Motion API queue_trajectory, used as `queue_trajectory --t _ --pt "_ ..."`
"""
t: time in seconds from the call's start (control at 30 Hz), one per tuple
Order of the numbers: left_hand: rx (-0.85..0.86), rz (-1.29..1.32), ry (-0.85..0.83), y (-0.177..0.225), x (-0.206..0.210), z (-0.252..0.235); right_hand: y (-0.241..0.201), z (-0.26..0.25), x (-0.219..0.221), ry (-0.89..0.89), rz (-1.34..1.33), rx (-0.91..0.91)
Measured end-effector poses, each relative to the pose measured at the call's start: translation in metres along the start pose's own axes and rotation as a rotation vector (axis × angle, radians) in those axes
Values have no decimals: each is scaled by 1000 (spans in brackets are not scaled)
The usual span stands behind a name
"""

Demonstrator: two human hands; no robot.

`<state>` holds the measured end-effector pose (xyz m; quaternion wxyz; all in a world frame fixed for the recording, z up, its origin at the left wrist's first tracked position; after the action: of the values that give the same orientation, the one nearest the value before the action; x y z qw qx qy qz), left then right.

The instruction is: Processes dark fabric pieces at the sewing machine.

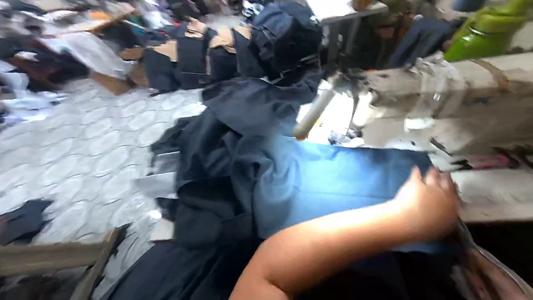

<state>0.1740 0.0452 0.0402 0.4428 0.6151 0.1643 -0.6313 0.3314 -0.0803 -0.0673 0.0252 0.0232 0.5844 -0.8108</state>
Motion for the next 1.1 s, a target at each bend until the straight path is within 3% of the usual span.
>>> queue_trajectory --t 0.1,0.27,0.47,0.77,0.93,1.1 --pt "9 119 229 -35 34 -48 -8 13 6 108 15 83" --pt "-134 73 13 -45 72 -55 -4 21 -2 29 55 84" --pt "-144 54 36 -43 77 -55 -6 -2 3 -32 46 84" --pt "-153 34 32 -43 80 -54 -9 5 13 181 95 26" --pt "-137 31 17 -36 84 -38 0 2 11 52 45 -5" --pt "-138 28 -33 -28 85 -29 -3 -10 16 87 7 7"
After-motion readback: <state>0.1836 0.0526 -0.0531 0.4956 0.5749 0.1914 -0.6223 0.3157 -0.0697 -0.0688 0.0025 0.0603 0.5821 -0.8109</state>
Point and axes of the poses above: each hand's wrist, its own z-axis away from the middle knuckle, its own x-axis out of the palm, y = z × x, the point moved 4 cm from there along -z, towards the middle knuckle, and after that the axes turned 12 degrees about -x, right-handed, at the moved point
